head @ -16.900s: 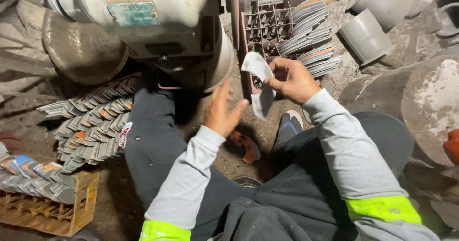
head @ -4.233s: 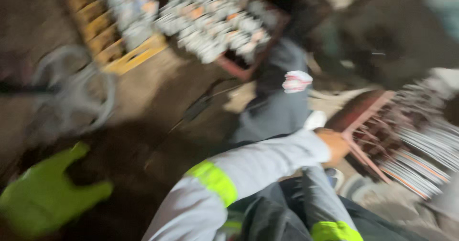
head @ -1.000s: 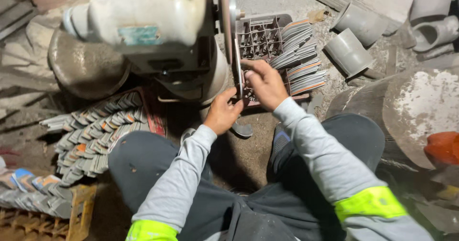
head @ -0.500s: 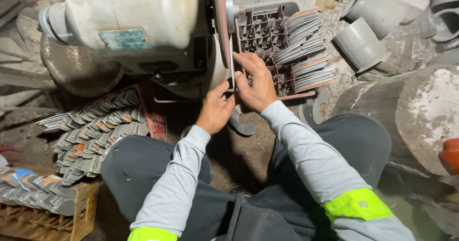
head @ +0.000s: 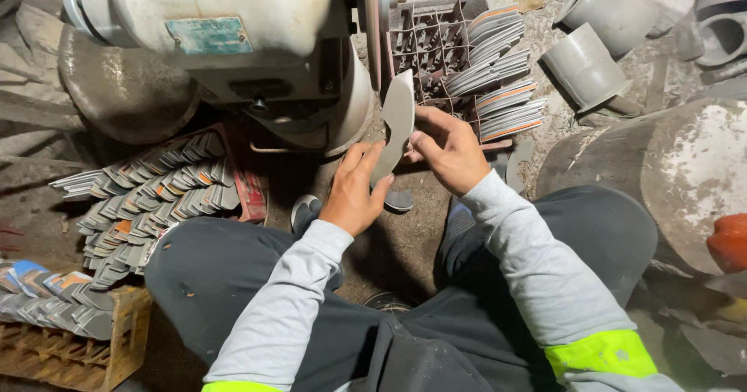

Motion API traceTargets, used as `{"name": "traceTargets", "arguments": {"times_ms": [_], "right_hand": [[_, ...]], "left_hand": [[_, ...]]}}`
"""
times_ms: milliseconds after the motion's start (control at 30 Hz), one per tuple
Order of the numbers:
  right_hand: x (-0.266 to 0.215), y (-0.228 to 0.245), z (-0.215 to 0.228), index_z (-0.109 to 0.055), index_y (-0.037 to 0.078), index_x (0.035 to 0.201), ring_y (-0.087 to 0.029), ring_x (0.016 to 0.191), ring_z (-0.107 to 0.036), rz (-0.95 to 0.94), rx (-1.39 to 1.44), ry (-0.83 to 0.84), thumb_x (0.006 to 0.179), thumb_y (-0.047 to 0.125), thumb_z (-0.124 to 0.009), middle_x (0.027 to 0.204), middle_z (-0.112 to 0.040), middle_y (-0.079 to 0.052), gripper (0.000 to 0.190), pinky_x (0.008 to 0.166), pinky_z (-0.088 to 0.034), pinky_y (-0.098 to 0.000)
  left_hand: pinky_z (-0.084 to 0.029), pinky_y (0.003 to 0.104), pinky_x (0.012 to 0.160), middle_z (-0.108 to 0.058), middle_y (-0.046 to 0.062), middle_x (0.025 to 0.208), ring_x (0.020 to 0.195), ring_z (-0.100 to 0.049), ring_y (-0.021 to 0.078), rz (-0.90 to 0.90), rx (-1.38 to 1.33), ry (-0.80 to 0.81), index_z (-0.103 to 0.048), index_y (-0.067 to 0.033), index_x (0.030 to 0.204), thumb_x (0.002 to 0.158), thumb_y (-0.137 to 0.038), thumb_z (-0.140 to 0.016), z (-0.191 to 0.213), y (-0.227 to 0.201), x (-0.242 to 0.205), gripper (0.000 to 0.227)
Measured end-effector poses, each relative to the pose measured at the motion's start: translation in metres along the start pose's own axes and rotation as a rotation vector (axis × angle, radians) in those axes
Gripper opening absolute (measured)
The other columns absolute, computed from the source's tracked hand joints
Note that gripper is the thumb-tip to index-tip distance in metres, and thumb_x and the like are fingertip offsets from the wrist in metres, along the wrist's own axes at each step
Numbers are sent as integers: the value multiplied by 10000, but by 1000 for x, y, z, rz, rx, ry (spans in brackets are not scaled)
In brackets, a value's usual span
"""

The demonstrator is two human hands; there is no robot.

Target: The person sits on the floor and uses a bench grinder to smooth the edges of small, curved metal parts. They pick up each part, press it against the spinning wheel, and place the finished pieces into a nearby crate.

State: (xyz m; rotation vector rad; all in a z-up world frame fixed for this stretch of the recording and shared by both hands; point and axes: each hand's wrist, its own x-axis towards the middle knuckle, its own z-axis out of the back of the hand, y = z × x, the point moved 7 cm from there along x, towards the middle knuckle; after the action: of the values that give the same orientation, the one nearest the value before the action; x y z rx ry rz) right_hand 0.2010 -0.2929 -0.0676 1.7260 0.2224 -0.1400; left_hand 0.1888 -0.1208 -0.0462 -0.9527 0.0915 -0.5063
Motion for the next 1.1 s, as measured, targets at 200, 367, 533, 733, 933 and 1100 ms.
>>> {"name": "traceTargets", "arguments": {"times_ms": [200,367,533,733,933,1100], "right_hand": [[5,11,0,-604,-22,1364,-161,988,-638,114,-178,-82,1003,33,-568,1140,-673,-92,367,863,-565,-307],[23,33,-15,-594,-40,1352,-280,1223,-633,426,-538,-99,960,36,-555,1293,-631,-173,401,1076,-479,-359],[56,40,-15,-618,-5,1369,-318,1192,-645,449,-583,-176,868,2,-521,1286,-639,-183,511,1060,-488,-346],[56,46,-14,-639,3,1354,-304,1167,-666,442,-570,-194,807,-15,-481,1270,-657,-179,570,1046,-505,-337],[11,39,-11,-636,-22,1333,-281,1143,-679,458,-584,-79,827,-22,-550,1232,-685,-169,513,1020,-519,-346],[-5,-7,5,-578,8,1359,-111,952,-653,-49,38,46,978,52,-585,1138,-689,-44,384,794,-585,-261]], "left_hand": [[-571,367,931,-593,193,1316,1141,-657,356,54,-99,14,-586,26,1351,826,-25,-763,-2,7,5,556],[-593,325,980,-617,148,1314,1134,-684,236,241,-564,49,-533,91,1396,872,24,-702,-21,46,22,554],[-525,302,1060,-647,152,1325,1174,-635,185,274,-774,113,-502,116,1424,953,38,-704,-31,64,51,518],[-534,311,1057,-634,138,1322,1196,-632,187,241,-903,128,-493,107,1449,955,57,-655,-31,59,50,523],[-579,329,982,-540,128,1309,1190,-639,229,268,-660,2,-551,71,1334,863,92,-671,-30,37,4,486],[-539,392,937,-540,197,1303,1119,-630,360,18,0,-33,-588,-23,1380,765,63,-759,-5,3,-12,644]]}}
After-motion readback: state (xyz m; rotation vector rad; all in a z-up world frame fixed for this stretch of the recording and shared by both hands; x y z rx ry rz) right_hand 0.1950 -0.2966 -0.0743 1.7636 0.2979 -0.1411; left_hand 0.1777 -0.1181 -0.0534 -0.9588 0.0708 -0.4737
